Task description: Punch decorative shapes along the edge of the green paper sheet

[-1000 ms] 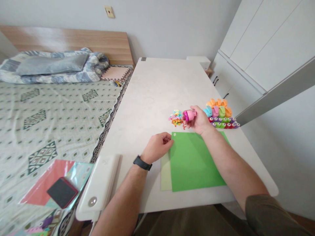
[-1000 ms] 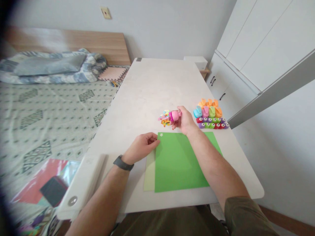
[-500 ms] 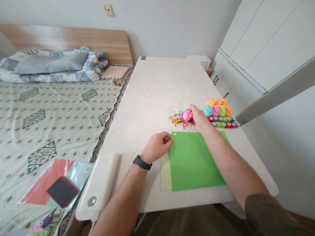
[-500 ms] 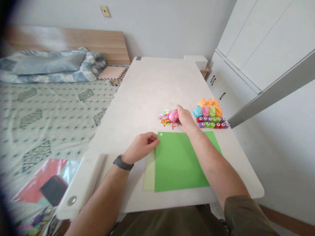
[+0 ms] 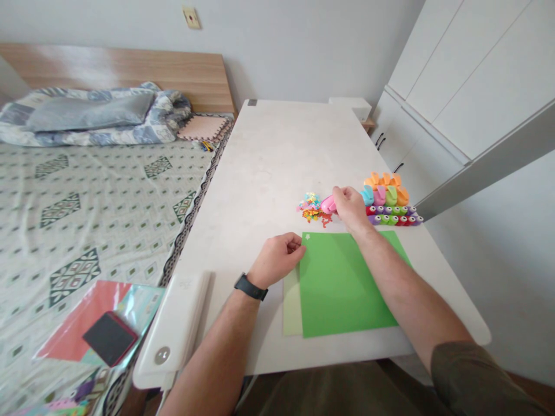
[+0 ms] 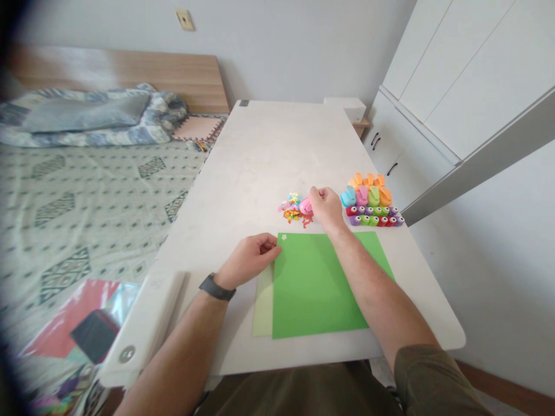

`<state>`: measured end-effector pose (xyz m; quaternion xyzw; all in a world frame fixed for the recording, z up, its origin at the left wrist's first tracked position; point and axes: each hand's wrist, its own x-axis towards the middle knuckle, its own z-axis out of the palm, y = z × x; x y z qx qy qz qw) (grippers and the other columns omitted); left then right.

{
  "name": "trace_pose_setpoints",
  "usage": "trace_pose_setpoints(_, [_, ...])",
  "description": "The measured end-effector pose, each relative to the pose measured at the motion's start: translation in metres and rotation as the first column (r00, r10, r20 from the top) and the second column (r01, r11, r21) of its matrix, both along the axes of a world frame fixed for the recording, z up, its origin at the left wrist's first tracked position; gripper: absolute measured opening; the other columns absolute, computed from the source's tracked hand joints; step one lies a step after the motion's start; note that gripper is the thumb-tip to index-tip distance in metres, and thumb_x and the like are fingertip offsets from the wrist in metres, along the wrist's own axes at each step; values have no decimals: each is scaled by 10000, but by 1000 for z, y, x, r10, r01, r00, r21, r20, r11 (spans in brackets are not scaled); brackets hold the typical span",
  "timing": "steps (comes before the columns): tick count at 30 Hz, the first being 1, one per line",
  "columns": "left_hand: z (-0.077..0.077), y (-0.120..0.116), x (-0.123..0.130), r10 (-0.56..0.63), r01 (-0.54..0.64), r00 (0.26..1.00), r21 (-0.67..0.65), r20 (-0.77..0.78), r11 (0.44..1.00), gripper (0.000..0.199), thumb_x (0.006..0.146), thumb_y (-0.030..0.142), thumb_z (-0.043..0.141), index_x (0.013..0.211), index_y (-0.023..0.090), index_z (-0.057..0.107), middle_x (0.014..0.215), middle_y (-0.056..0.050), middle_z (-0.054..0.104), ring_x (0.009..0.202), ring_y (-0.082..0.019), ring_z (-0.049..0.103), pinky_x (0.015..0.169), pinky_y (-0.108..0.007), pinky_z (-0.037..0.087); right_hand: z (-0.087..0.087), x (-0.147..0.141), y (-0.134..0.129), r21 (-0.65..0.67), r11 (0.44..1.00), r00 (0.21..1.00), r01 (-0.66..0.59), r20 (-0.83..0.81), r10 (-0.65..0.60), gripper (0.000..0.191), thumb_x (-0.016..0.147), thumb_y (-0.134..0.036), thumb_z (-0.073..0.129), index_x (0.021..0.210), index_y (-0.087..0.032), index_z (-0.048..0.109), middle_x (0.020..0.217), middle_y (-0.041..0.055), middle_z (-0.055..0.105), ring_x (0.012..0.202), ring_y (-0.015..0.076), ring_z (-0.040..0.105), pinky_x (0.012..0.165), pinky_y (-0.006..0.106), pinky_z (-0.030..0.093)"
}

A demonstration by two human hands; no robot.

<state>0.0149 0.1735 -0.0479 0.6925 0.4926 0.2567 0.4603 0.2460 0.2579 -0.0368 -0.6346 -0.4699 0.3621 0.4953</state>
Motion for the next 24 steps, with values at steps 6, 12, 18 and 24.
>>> trace_pose_setpoints(6, [0,0,0,-1,1,1000,-2,-5,1000,185,869,361,606,873,195,689,776,-22,731,659,-151,637,588,-247,453,-4,1,3,81,993,993,90,71,-96,303,876,-528,588,749,-256,540,541,-22,612,546,191,611,517,292,470])
trace_pose_setpoints(12, [1,0,0,-3,3,1000,5,-16,1000,187,871,364,602,876,197,686,789,-28,734,677,-157,641,595,-248,459,-5,-3,4,101,994,999,30,17,-32,363,847,-585,658,814,-229,593,630,-6,678,522,162,610,452,254,442])
trace_pose_setpoints(18, [1,0,0,3,-3,1000,-6,-16,1000,193,863,373,610,874,198,690,781,-27,735,668,-159,641,588,-250,458,4,-1,2,21,998,989,-53,-139,56,473,824,-668,682,797,-196,666,555,18,666,389,120,507,339,229,384])
trace_pose_setpoints(24, [2,0,0,-3,3,1000,-8,-13,1000,177,870,357,606,870,197,683,788,-26,735,676,-158,646,593,-249,459,11,7,1,-53,969,911,-242,-356,208,517,656,-589,881,882,-178,663,761,57,751,563,126,652,488,226,571])
